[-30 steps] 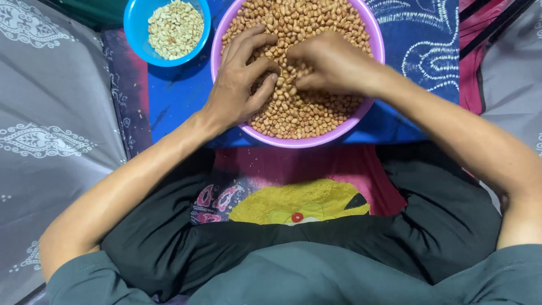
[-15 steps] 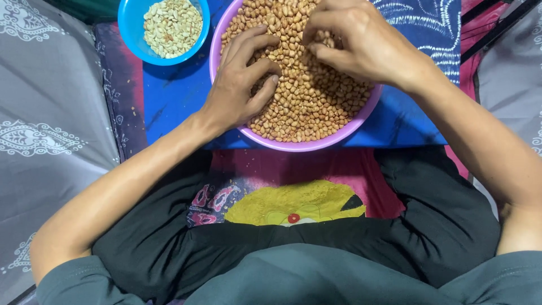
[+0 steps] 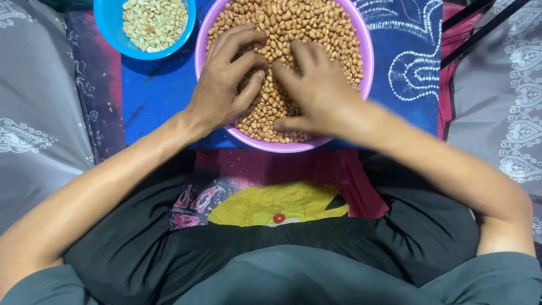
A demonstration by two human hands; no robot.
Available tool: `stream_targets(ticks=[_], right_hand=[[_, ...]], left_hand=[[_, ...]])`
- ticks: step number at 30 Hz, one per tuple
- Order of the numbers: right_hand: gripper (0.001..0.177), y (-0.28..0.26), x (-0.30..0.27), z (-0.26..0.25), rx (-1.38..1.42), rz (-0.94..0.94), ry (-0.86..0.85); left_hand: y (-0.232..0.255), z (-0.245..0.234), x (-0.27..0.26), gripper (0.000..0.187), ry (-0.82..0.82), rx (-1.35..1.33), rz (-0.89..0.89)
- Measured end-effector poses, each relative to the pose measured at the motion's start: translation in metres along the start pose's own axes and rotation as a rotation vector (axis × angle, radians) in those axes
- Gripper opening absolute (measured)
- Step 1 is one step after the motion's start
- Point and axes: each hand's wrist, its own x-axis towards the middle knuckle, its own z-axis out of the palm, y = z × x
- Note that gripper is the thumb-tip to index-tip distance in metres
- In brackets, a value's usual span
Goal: Manually sorting through a bowl of nuts to remove husks and debris, placing the debris into a separate bowl.
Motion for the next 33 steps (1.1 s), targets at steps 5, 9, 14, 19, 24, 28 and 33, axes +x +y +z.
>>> stream_targets(ticks=[5, 9, 14, 19, 24, 28, 33], right_hand=[[0.078, 0.005, 0.008, 0.040, -0.063, -0.102, 0.236], [0.065, 0.021, 0.015, 0.044, -0.027, -0.223, 0.389], [0.026, 0.039, 0.034, 0.047, -0.102, -0.233, 0.369], [0.055, 0.051, 0.034, 0.024, 0.195, -0.266, 0.349], [0.005, 0.066, 0.030, 0.009, 0.653, -0.277, 0.445], [0.002, 0.057, 0.018, -0.016, 0.787, -0.168, 0.412], [0.006, 0.058, 0.012, -0.025, 0.744, -0.193, 0.440]], left_hand=[[0.007, -0.005, 0.002, 0.009, 0.017, -0.019, 0.019], [0.006, -0.005, 0.002, 0.012, 0.025, -0.014, 0.015], [0.002, -0.001, 0.002, 0.017, 0.046, 0.011, 0.035], [-0.001, -0.001, 0.002, 0.029, 0.038, 0.005, 0.015], [-0.001, 0.001, 0.002, 0.023, 0.029, 0.008, 0.010], [0.000, -0.001, 0.002, 0.022, 0.027, -0.003, 0.028], [-0.001, -0.001, 0.002, 0.021, 0.021, -0.005, 0.029]])
